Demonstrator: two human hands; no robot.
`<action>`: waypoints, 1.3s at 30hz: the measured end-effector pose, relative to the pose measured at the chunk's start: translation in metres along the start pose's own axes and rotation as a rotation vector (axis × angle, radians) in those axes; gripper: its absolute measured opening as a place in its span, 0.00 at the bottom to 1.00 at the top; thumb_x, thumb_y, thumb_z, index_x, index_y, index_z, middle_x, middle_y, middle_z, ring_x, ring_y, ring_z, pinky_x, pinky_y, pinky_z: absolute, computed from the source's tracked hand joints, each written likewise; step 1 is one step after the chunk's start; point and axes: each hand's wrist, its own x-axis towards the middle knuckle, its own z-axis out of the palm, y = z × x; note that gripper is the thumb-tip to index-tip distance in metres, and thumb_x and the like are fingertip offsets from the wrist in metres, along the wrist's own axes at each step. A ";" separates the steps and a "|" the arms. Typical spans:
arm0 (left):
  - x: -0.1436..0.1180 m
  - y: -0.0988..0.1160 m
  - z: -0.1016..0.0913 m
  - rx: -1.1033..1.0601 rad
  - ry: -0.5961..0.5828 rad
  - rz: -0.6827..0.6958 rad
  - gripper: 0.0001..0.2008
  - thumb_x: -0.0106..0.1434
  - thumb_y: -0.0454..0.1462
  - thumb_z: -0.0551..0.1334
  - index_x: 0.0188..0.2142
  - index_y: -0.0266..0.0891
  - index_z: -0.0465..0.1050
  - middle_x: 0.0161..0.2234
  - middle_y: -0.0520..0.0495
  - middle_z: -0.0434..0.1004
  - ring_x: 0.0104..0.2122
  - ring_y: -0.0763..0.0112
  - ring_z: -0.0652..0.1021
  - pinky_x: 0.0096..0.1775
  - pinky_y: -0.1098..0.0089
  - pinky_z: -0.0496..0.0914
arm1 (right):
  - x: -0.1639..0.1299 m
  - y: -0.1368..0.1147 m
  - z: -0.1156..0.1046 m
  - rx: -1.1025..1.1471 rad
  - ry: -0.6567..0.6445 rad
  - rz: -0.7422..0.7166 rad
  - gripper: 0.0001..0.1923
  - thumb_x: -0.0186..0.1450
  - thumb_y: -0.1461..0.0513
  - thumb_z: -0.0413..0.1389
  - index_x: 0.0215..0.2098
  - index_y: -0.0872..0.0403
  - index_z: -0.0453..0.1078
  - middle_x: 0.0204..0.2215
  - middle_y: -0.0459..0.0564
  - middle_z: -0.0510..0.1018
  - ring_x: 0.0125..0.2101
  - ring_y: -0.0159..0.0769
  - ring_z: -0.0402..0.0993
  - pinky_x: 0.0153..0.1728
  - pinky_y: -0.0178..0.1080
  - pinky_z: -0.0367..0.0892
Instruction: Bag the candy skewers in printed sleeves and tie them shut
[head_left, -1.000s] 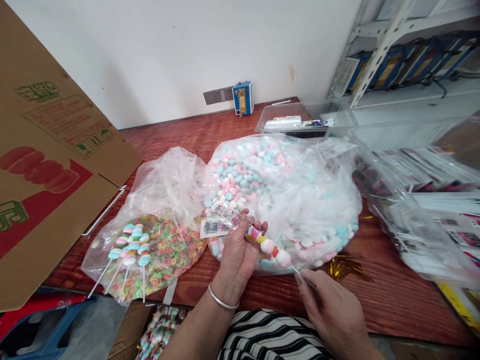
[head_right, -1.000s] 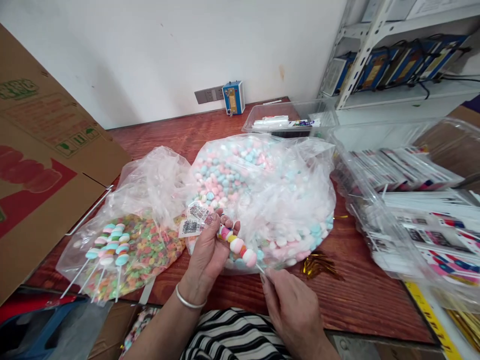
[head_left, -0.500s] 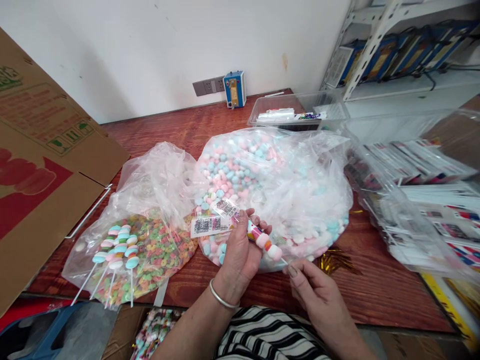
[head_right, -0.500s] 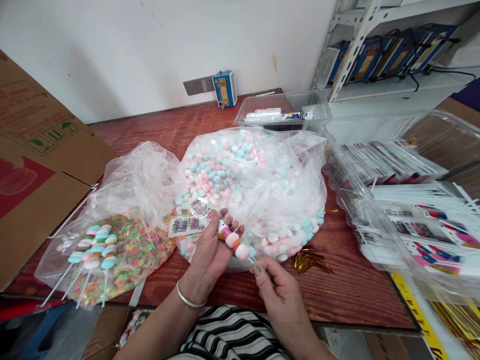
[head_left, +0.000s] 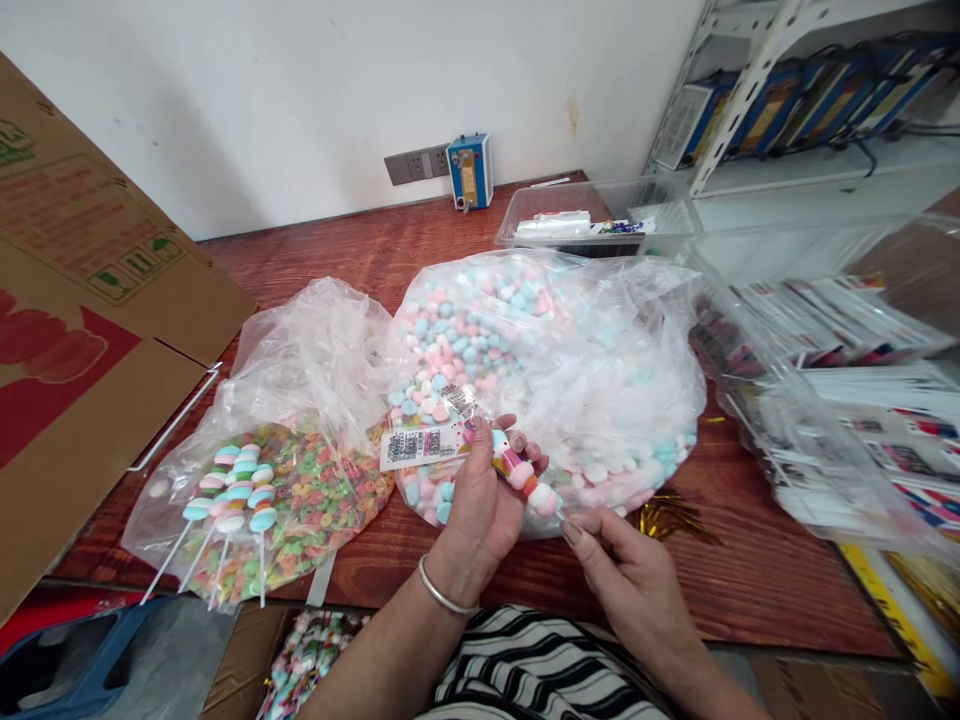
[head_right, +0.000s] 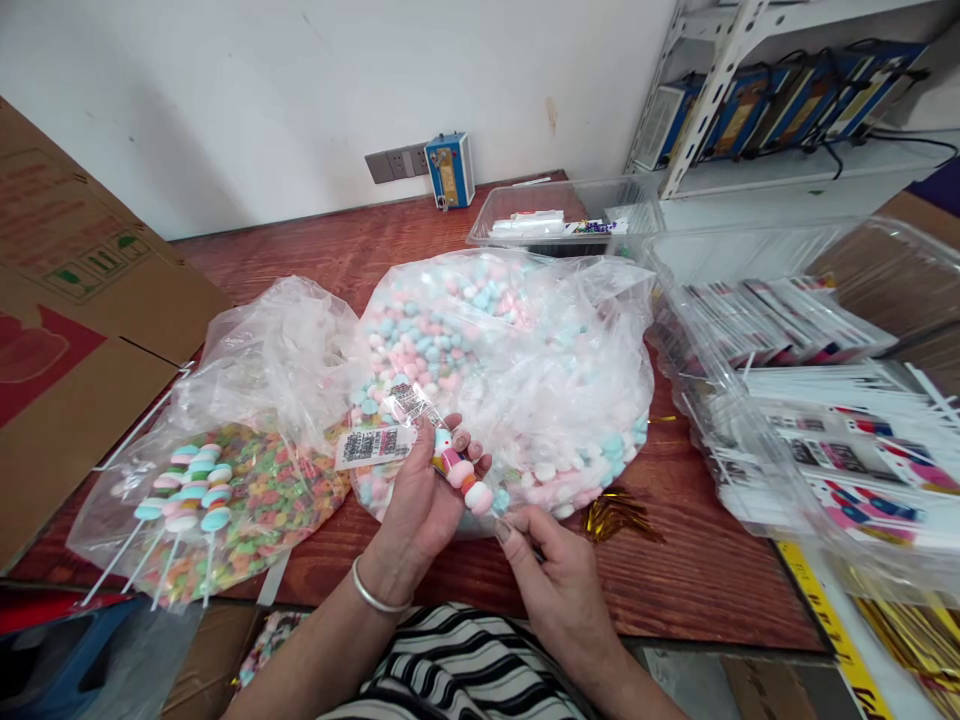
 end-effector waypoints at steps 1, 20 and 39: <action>0.000 0.000 0.000 -0.007 -0.016 -0.012 0.16 0.65 0.47 0.59 0.40 0.35 0.71 0.26 0.52 0.66 0.26 0.73 0.72 0.36 0.66 0.72 | 0.001 -0.001 0.001 0.203 -0.026 0.169 0.16 0.68 0.52 0.53 0.27 0.53 0.66 0.14 0.38 0.62 0.13 0.25 0.55 0.16 0.30 0.53; 0.011 0.023 -0.001 -0.011 -0.159 0.156 0.21 0.58 0.44 0.68 0.49 0.42 0.71 0.43 0.47 0.77 0.43 0.67 0.78 0.48 0.64 0.71 | 0.005 -0.009 0.003 -0.140 0.022 -0.056 0.16 0.71 0.56 0.48 0.28 0.53 0.68 0.20 0.41 0.65 0.22 0.30 0.62 0.23 0.31 0.59; 0.005 -0.005 0.013 0.005 -0.118 0.073 0.16 0.62 0.47 0.63 0.40 0.37 0.70 0.22 0.57 0.61 0.21 0.79 0.67 0.33 0.71 0.70 | 0.012 -0.005 0.009 -0.509 0.189 -0.496 0.06 0.69 0.64 0.52 0.36 0.55 0.70 0.24 0.49 0.77 0.23 0.34 0.73 0.25 0.35 0.63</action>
